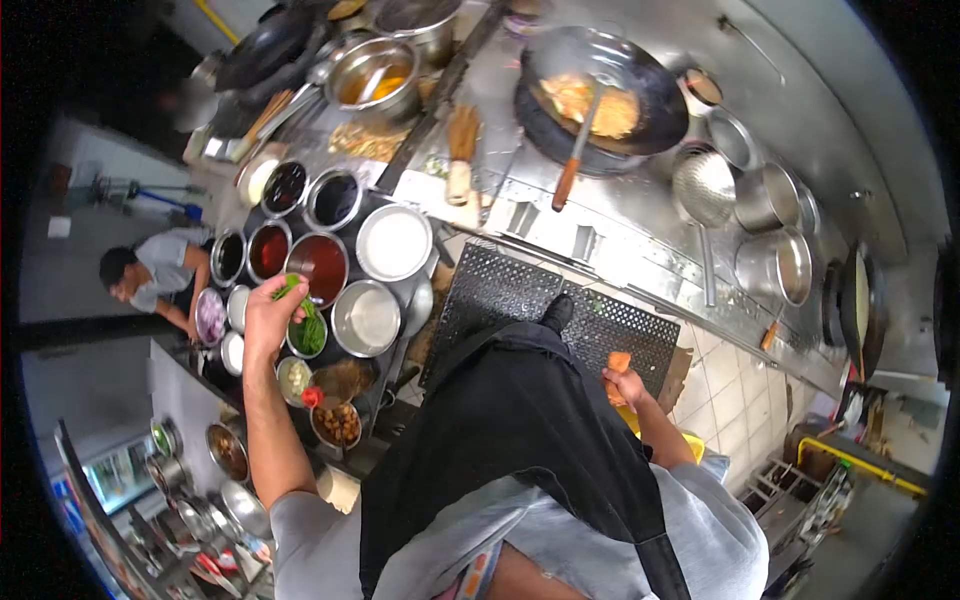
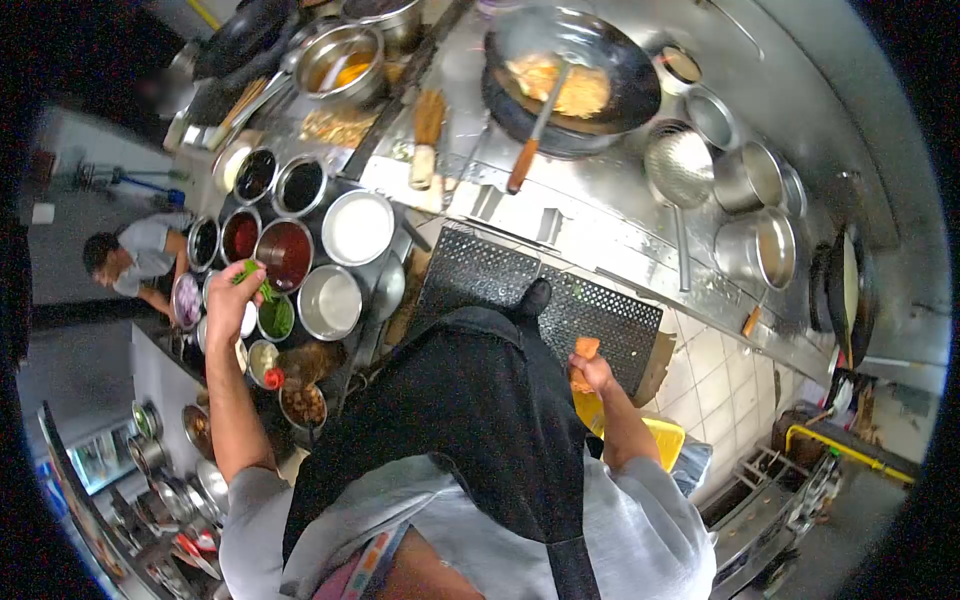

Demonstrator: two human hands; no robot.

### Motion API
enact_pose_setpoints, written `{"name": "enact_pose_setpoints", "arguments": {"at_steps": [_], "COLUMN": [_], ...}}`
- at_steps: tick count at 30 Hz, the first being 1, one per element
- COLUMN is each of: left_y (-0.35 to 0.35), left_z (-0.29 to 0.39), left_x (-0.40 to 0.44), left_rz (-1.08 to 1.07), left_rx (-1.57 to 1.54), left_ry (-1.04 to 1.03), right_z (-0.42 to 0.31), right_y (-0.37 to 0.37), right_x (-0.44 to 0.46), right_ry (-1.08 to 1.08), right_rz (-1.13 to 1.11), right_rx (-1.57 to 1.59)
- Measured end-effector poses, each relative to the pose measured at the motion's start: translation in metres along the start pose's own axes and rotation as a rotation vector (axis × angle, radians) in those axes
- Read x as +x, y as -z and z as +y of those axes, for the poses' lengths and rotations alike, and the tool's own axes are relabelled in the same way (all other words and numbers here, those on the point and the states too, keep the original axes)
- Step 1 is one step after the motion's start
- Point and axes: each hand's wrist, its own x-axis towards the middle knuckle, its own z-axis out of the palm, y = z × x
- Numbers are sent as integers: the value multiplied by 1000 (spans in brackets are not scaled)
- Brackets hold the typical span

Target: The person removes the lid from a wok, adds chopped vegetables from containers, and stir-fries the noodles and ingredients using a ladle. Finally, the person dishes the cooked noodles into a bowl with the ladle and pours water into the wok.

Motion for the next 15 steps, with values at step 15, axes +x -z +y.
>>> {"name": "enact_pose_setpoints", "arguments": {"at_steps": [15], "left_y": [-409], "left_z": [261], "left_x": [262], "left_rz": [-214], "left_rx": [89], "left_ry": [-505], "right_z": [-9], "right_y": [107], "right_x": [-8], "right_ry": [160], "right_rz": [46], "right_rx": [259]}}
